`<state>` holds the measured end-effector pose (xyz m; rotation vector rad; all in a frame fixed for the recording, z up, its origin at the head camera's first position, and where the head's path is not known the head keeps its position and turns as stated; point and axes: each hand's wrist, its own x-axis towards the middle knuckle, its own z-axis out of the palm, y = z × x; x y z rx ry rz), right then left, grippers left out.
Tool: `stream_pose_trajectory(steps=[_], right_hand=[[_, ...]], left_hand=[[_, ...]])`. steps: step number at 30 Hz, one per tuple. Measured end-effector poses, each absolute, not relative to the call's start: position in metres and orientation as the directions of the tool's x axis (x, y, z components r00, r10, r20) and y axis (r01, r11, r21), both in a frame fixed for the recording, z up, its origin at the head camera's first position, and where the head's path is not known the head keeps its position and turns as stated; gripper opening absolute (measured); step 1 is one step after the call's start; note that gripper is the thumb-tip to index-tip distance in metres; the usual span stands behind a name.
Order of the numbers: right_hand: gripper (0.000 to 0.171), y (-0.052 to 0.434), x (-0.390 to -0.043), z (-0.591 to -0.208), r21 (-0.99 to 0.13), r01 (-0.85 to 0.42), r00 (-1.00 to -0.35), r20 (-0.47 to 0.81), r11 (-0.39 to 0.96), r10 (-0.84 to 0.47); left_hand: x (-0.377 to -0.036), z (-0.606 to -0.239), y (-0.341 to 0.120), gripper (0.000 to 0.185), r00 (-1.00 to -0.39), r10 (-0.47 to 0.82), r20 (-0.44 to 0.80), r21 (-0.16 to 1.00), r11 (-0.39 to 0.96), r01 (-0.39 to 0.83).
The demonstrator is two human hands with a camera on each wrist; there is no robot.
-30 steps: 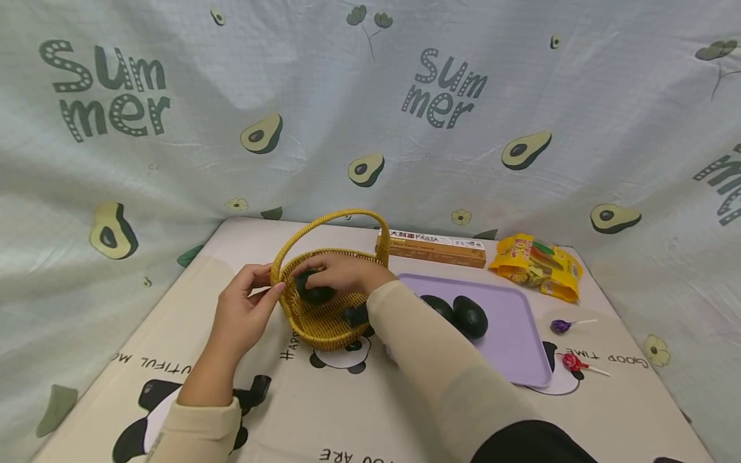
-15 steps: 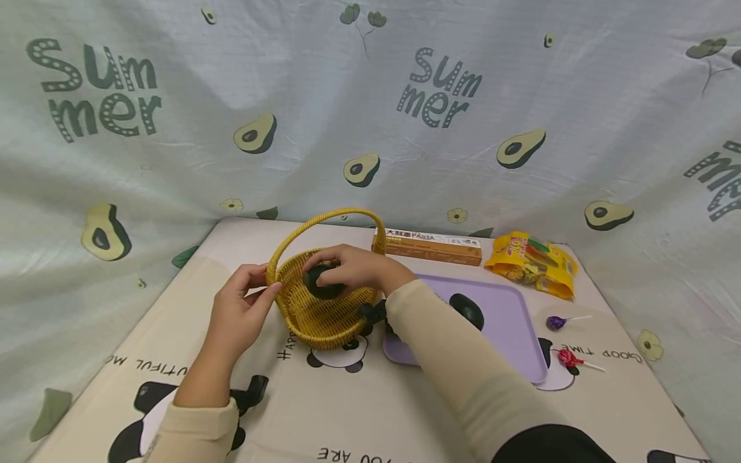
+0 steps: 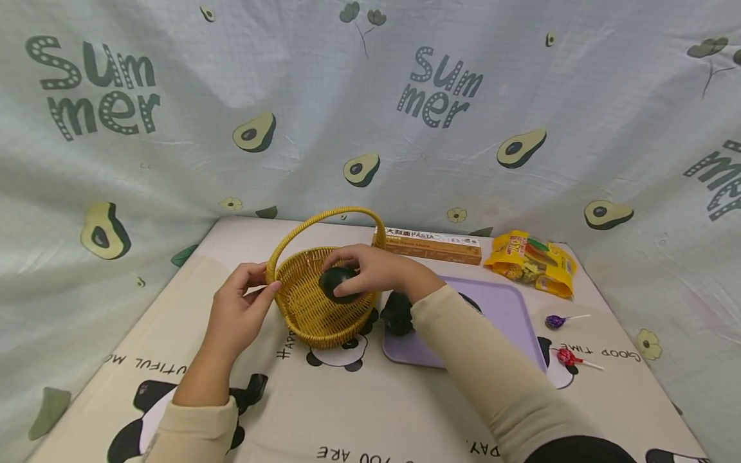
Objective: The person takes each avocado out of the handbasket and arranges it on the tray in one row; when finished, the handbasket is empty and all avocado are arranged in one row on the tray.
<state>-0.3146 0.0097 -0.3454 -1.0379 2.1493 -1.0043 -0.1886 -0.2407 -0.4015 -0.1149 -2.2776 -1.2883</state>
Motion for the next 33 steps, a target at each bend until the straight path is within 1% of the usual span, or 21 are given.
stream_pose_trajectory(steps=[3,11,14,18,26,33], right_hand=[[0.048,0.019,-0.311,-0.347,-0.792,-0.447,-0.567,-0.109,0.416,-0.817],[0.052,0.048,-0.301,-0.362,-0.825,-0.431,-0.596,-0.043,0.364,-0.802],[0.053,0.057,-0.298,-0.368,-0.818,-0.436,-0.623,-0.026,0.374,-0.782],[0.049,0.068,-0.293,-0.373,-0.808,-0.438,-0.660,-0.008,0.394,-0.751],[0.049,0.084,-0.284,-0.373,-0.798,-0.468,-0.660,0.029,0.380,-0.751],[0.048,0.102,-0.280,-0.375,-0.819,-0.430,-0.720,0.056,0.381,-0.692]], left_hand=[[-0.188,-0.401,-0.242,0.030,-0.864,-0.171,0.474,0.774,0.548,0.316],[-0.189,-0.401,-0.240,0.030,-0.859,-0.179,0.480,0.771,0.553,0.316],[-0.189,-0.401,-0.239,0.029,-0.860,-0.180,0.478,0.774,0.549,0.316],[-0.190,-0.401,-0.236,0.030,-0.861,-0.180,0.476,0.778,0.542,0.317],[-0.189,-0.401,-0.236,0.031,-0.860,-0.181,0.476,0.782,0.535,0.320],[-0.190,-0.401,-0.236,0.030,-0.855,-0.177,0.487,0.775,0.538,0.331]])
